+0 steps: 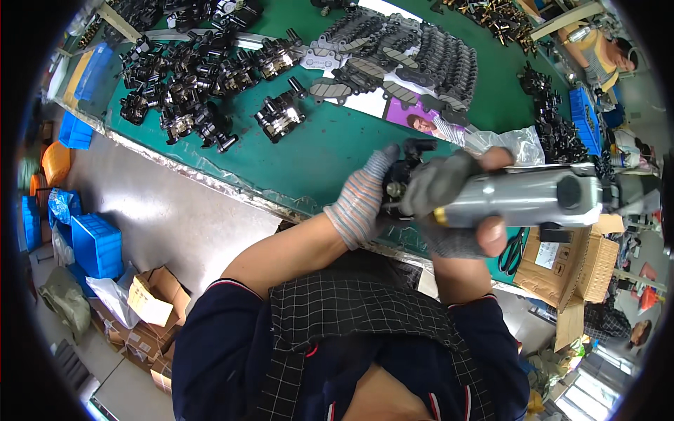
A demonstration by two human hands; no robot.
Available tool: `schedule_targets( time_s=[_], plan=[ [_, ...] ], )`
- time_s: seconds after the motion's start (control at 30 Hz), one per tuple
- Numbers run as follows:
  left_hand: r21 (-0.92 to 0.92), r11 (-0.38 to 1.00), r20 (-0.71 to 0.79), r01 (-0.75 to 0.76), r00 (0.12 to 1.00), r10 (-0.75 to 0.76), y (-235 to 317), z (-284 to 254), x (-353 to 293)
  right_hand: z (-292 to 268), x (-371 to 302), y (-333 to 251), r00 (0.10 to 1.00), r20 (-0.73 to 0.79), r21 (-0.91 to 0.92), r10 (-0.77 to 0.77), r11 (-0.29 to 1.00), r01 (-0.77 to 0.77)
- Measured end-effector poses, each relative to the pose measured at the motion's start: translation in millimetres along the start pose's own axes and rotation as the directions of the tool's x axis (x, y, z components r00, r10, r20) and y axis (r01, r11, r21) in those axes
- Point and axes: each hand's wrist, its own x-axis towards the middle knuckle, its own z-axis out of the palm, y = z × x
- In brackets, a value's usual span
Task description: Assembling small metal components into black plastic housings using a pneumatic screwdriver at a workstation.
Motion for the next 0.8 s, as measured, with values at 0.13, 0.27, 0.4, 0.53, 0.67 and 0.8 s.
schedule_targets(
  time_s=[0.13,0.27,0.4,0.53,0.67,0.8],
  plan=[
    [-0.028,0.999,-0.027,0.019,0.999,-0.020,-0.5,-4.0,7.7,9.8,-1.6,1.5,0.998,-0.061,-0.015,-0.003,1.000,0.002],
    [-0.017,0.990,-0.024,0.137,0.990,-0.138,12.0,-18.8,4.5,-10.1,12.7,-17.5,0.995,0.056,0.048,-0.087,0.995,0.085],
    [-0.012,0.989,-0.028,0.146,0.989,-0.147,14.2,-15.6,4.6,-11.0,12.5,-7.8,0.998,-0.023,-0.046,-0.061,0.997,0.060],
    [-0.021,0.990,-0.029,0.142,0.989,-0.142,15.1,-20.6,10.6,-18.3,13.7,0.6,0.999,0.015,-0.036,-0.038,0.999,0.039],
    [-0.013,0.986,-0.040,0.165,0.985,-0.166,24.2,-23.1,12.3,-18.2,18.5,12.8,0.999,-0.028,-0.046,-0.033,0.998,0.032],
    [-0.111,0.981,-0.032,0.161,0.986,-0.166,28.7,-17.1,14.3,-16.2,31.9,20.7,0.999,-0.004,0.024,-0.049,0.998,0.050]
  ],
)
